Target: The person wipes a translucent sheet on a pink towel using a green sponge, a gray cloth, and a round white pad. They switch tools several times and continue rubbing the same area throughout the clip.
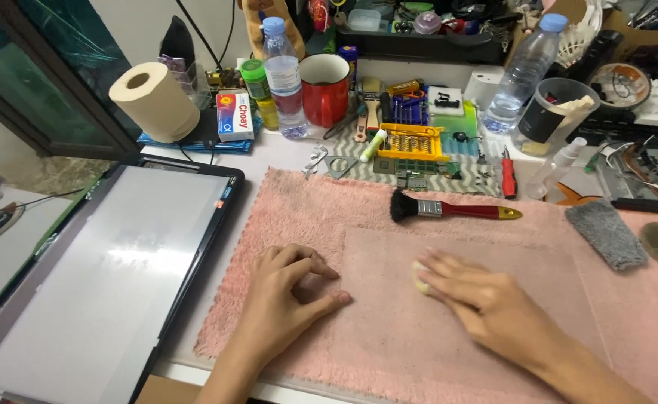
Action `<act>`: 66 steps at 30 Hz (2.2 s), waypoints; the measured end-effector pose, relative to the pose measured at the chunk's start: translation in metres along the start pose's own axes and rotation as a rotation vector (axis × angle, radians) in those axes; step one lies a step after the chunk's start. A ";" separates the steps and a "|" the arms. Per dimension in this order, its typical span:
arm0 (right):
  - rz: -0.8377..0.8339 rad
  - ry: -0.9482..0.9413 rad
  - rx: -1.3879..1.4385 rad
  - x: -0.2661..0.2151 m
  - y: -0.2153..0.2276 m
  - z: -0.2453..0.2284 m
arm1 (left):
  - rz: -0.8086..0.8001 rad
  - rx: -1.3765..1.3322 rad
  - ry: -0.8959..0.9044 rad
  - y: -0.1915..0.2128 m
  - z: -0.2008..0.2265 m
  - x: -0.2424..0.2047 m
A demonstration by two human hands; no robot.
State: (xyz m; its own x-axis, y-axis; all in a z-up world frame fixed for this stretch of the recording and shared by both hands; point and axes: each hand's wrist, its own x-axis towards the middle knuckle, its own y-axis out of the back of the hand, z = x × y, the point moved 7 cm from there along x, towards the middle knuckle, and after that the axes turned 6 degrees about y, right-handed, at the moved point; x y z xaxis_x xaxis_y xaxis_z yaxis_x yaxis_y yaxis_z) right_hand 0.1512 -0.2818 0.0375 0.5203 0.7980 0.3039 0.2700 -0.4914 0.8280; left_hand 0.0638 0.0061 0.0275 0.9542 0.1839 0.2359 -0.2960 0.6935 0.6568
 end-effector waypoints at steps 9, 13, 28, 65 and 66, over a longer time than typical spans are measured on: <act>-0.069 0.153 0.024 -0.006 0.014 0.015 | -0.026 -0.003 0.011 0.001 0.003 0.000; -0.063 -0.086 0.087 0.020 -0.010 -0.014 | -0.030 0.014 0.016 0.000 0.002 -0.001; -0.139 0.280 0.212 0.031 -0.017 -0.043 | -0.042 0.165 -0.154 0.000 0.015 -0.002; -0.105 0.014 0.118 0.062 -0.028 -0.048 | 0.002 0.109 -0.128 0.001 0.013 -0.006; -0.089 -0.093 0.130 0.067 -0.030 -0.046 | 0.005 0.131 -0.136 0.000 0.013 -0.005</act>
State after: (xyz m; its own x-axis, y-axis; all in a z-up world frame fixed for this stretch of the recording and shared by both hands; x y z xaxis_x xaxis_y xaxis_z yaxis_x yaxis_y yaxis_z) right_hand 0.1405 -0.1975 0.0545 0.5609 0.8077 0.1817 0.4180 -0.4658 0.7799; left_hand 0.0588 -0.0035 0.0357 0.9408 0.0853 0.3282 -0.3123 0.5948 0.7407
